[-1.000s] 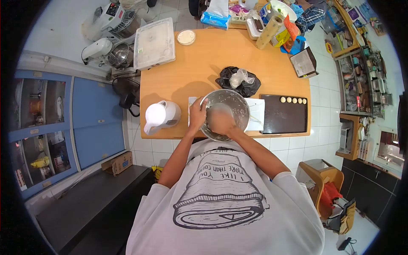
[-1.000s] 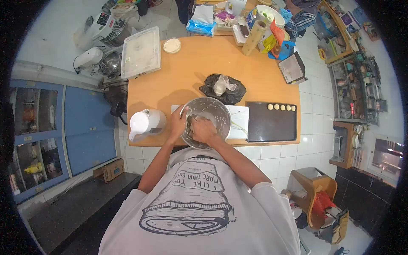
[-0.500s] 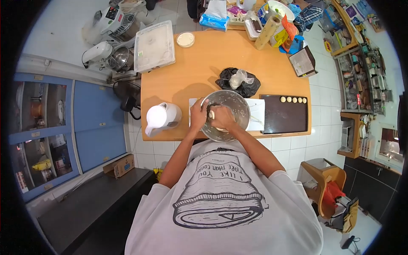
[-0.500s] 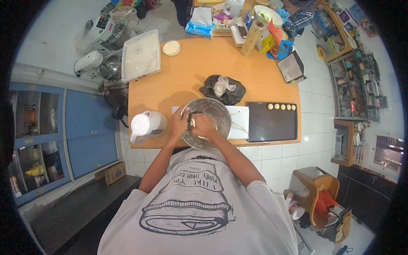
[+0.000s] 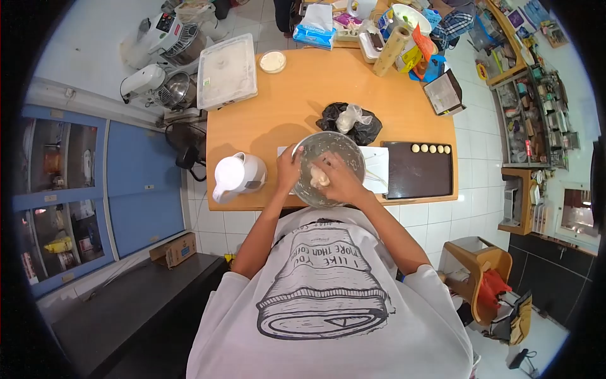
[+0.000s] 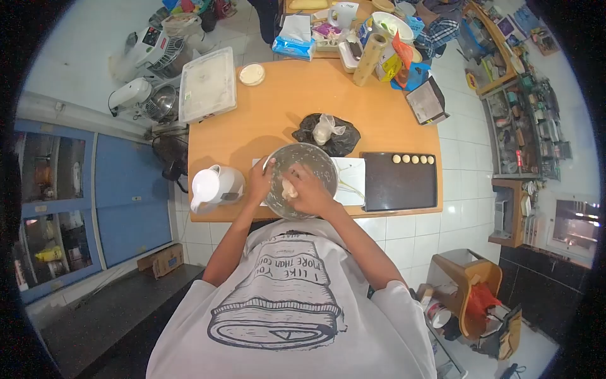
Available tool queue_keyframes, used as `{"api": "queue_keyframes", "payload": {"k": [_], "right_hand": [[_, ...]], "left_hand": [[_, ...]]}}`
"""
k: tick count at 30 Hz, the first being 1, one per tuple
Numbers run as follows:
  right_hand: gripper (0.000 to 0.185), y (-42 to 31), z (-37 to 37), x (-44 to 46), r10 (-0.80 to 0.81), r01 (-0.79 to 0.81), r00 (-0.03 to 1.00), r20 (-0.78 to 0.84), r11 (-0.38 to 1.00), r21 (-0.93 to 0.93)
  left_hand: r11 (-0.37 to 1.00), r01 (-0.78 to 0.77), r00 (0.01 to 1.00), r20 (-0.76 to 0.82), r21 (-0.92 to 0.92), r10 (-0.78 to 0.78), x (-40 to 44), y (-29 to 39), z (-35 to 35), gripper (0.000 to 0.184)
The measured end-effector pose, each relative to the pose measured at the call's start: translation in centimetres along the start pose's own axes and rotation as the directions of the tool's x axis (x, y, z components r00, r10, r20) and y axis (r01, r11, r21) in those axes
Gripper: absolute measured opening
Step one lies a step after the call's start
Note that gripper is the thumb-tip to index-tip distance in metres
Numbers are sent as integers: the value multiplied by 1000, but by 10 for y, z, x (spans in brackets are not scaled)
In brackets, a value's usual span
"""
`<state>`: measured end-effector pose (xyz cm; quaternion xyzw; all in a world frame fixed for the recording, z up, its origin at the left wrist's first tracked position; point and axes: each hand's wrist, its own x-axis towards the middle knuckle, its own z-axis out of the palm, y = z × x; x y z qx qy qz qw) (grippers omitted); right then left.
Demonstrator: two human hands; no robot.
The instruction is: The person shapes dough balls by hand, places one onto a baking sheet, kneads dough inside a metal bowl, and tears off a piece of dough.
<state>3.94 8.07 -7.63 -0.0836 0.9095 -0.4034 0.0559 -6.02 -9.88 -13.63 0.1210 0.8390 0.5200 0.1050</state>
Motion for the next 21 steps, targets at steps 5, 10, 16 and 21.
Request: {"api": "queue_keyframes", "payload": {"k": [5, 10, 16, 21], "right_hand": [[64, -10, -4, 0, 126, -110, 991, 41, 954, -278], [63, 37, 52, 0, 52, -44, 996, 73, 994, -101], [44, 14, 59, 17, 121, -101, 992, 32, 924, -369], [39, 25, 58, 37, 164, -147, 986, 29, 939, -312]], "left_hand": [[1000, -17, 999, -32, 11, 18, 0, -6, 2, 32], [1000, -14, 997, -75, 11, 15, -1, -11, 6, 27], [999, -20, 996, -85, -31, 17, -1, -14, 8, 27], [1000, 22, 998, -55, -5, -22, 0, -17, 7, 34]]}}
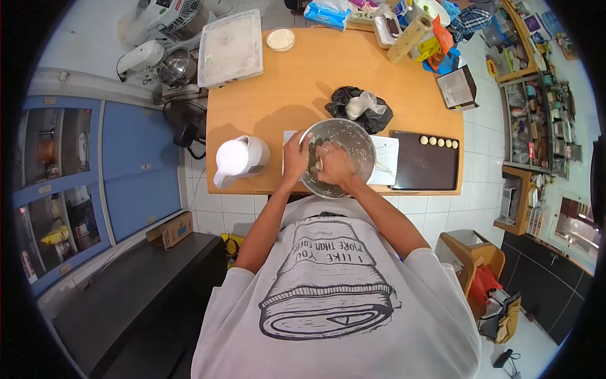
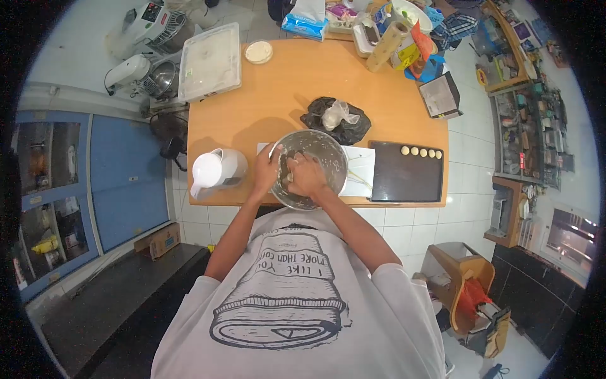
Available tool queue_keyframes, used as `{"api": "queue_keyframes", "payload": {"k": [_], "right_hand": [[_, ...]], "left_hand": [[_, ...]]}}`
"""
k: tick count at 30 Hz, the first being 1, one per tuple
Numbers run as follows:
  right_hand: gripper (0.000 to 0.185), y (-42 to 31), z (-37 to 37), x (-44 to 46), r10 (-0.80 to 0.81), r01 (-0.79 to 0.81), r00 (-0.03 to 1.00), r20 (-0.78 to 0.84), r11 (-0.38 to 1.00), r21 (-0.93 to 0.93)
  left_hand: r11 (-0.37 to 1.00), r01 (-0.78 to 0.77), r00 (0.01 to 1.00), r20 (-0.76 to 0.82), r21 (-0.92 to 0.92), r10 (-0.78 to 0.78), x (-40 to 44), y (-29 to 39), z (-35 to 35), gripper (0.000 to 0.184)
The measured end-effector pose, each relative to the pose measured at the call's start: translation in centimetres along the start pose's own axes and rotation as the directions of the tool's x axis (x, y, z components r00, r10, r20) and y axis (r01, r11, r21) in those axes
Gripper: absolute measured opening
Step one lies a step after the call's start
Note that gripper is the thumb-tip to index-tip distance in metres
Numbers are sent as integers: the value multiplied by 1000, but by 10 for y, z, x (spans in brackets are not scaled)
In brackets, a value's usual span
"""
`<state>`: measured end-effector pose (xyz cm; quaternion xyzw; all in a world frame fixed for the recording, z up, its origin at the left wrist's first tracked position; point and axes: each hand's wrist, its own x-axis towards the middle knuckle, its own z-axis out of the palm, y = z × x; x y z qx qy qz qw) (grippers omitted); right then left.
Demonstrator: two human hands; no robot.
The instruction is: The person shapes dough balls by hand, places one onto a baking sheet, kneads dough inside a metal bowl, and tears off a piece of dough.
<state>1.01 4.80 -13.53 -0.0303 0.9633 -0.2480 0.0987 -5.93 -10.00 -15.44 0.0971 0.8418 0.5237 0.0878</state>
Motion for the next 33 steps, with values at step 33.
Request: {"api": "queue_keyframes", "payload": {"k": [33], "right_hand": [[51, 13, -25, -28, -94, 123, 968, -234, 986, 114]], "left_hand": [[999, -8, 998, -58, 52, 11, -1, 18, -9, 28]]}}
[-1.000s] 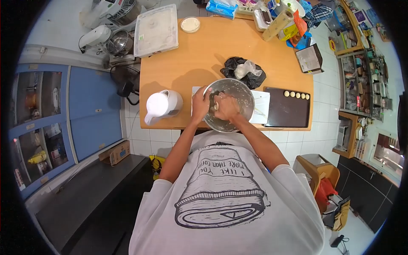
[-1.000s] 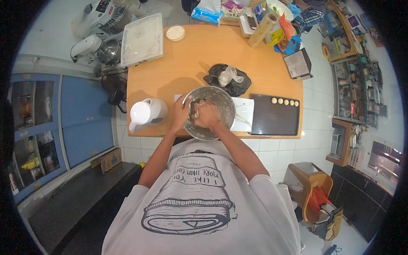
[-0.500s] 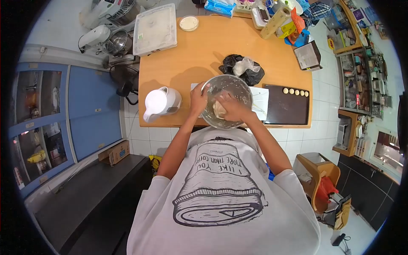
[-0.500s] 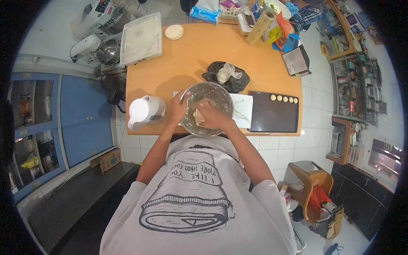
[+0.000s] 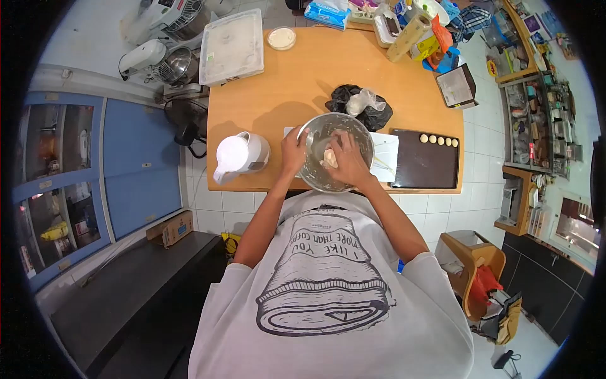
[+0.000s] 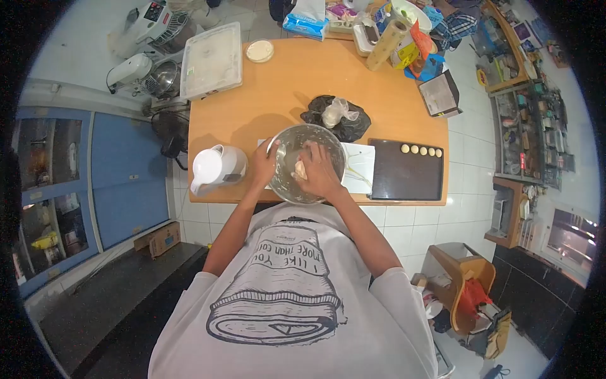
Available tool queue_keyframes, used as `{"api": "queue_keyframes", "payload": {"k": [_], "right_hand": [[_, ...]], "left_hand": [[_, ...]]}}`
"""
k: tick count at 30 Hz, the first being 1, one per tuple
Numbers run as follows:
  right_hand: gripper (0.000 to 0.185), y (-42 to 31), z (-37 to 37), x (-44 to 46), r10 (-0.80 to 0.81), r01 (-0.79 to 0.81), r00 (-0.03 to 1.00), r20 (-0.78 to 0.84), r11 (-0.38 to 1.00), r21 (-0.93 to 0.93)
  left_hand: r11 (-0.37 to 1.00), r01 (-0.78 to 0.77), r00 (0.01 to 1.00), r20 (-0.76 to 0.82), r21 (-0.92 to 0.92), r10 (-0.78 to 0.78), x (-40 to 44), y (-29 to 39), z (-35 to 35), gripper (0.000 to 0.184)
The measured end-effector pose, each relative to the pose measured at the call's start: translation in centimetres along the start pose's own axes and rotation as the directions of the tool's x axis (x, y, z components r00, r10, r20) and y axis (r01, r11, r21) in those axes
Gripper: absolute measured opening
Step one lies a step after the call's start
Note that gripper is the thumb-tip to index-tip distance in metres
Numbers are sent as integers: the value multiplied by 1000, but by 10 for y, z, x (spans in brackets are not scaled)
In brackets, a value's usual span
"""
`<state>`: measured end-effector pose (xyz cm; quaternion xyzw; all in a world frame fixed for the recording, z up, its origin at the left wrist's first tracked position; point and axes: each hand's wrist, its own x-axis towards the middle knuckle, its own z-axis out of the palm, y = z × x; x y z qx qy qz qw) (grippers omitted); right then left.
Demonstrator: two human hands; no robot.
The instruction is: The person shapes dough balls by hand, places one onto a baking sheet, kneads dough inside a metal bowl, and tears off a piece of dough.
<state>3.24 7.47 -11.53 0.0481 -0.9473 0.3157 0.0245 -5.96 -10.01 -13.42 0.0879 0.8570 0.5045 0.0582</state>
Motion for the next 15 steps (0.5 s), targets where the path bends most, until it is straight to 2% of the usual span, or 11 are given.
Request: {"api": "queue_keyframes", "payload": {"k": [1, 4, 7, 13, 15], "right_hand": [[50, 3, 6, 3, -51, 56, 996, -80, 996, 71], [47, 3, 17, 5, 93, -131, 974, 209, 976, 175], [47, 2, 34, 11, 27, -29, 990, 138, 1000, 13], [40, -7, 37, 43, 218, -196, 922, 319, 975, -101], [38, -10, 35, 49, 239, -218, 918, 316, 971, -101]], "left_hand": [[1000, -10, 1000, -11, 23, 10, 0, -4, 2, 28], [999, -46, 999, -28, -22, 45, 1, -14, 6, 28], [998, -12, 1000, 10, -64, 13, 2, -18, 7, 29], [995, 20, 999, 27, -96, -17, 3, -16, 7, 29], [996, 25, 999, 27, -87, -22, 1, -10, 5, 29]]}}
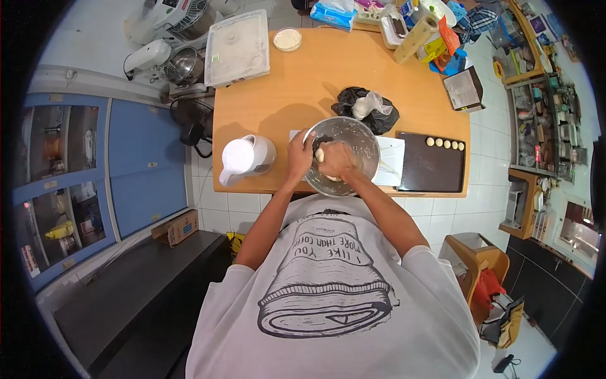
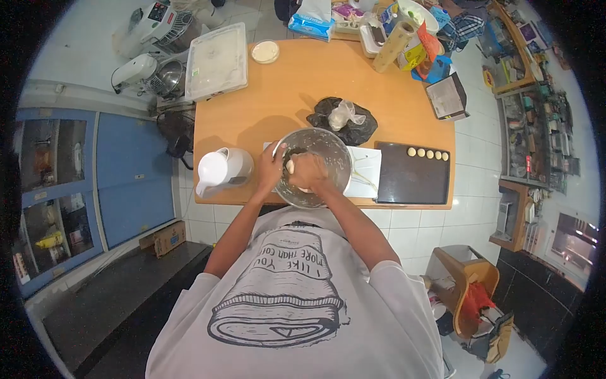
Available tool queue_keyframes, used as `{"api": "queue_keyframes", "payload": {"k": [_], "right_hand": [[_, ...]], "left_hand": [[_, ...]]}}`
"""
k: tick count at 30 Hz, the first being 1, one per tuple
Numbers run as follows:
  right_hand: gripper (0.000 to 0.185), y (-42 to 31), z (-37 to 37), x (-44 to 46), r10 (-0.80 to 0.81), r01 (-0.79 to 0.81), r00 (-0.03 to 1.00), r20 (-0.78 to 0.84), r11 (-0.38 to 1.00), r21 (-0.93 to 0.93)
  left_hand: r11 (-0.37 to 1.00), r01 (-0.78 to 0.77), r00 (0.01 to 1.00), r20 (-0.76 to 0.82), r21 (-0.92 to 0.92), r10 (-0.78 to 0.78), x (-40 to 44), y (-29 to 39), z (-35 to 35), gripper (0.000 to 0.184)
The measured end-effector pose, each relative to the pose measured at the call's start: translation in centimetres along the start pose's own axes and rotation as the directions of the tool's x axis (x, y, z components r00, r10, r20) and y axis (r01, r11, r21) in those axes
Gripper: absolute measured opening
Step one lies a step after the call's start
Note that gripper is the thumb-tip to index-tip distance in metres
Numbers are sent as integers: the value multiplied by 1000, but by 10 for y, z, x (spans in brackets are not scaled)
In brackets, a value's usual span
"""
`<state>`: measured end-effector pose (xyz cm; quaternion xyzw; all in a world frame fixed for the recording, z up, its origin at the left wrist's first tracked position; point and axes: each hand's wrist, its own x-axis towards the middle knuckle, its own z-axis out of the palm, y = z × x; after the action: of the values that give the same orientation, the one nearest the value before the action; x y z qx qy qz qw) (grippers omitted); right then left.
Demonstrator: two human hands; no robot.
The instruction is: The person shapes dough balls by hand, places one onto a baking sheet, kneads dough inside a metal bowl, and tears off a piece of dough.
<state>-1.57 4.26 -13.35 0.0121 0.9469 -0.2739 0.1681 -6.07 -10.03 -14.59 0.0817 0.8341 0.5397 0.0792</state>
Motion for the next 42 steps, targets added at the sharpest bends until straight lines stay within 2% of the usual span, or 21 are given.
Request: {"api": "queue_keyframes", "payload": {"k": [4, 7, 10, 13, 16, 17, 20, 23, 26, 30, 31, 34, 37, 40, 42], "right_hand": [[36, 0, -4, 4, 11, -9, 999, -49, 1000, 26], [40, 4, -5, 3, 45, -44, 999, -26, 997, 58], [52, 9, 4, -2, -51, 59, 987, -150, 997, 49], [66, 15, 1, -26, -231, 227, 943, -241, 973, -45], [70, 26, -23, -38, -298, 286, 952, 63, 946, 155], [69, 25, -28, -46, -210, 199, 976, 62, 969, 148], [71, 10, -48, -58, -190, 172, 979, 78, 967, 190], [68, 10, -13, -68, -292, 292, 946, -142, 956, -18], [68, 9, 26, -57, -274, 296, 950, -149, 943, 149], [69, -3, 18, -48, -169, 177, 980, -106, 981, 76], [66, -7, 20, -44, -168, 174, 967, -190, 985, 14], [56, -16, 5, -19, -47, 47, 999, -14, 998, 48], [47, -17, 5, -5, 21, -19, 1000, -14, 993, 120], [37, -14, 6, 5, 38, -35, 999, -27, 994, 101], [34, -8, 5, 4, 52, -15, 988, -143, 968, 250]], "left_hand": [[999, -34, 999, -26, 8, 34, -1, 0, 0, 29], [1000, 22, 999, 29, 15, -22, 1, -5, -2, 38], [999, 1, 1000, -12, 47, -1, 0, -7, -1, 40], [999, -17, 1000, -19, 29, 17, -2, -1, -3, 31], [999, -7, 999, 36, 40, 6, 1, -7, -5, 39], [999, 4, 999, 44, 38, -5, 0, -10, -5, 39], [999, 29, 998, 55, 40, -31, -2, -3, -6, 39], [998, 44, 998, 33, 43, -46, -4, -4, -4, 40], [997, 78, 997, 7, 8, -78, -11, 9, -8, 39], [997, 50, 999, 10, -66, -49, -10, 3, -7, 36], [996, 39, 999, 12, -83, -38, -11, 3, -6, 37], [994, 55, 998, 15, -94, -54, -10, 3, -5, 43], [990, 105, 993, 72, -98, -98, -7, 7, -7, 44], [990, 125, 989, 89, -72, -118, -6, 8, -8, 45], [994, 88, 995, 52, -63, -85, -5, 4, -7, 46]]}}
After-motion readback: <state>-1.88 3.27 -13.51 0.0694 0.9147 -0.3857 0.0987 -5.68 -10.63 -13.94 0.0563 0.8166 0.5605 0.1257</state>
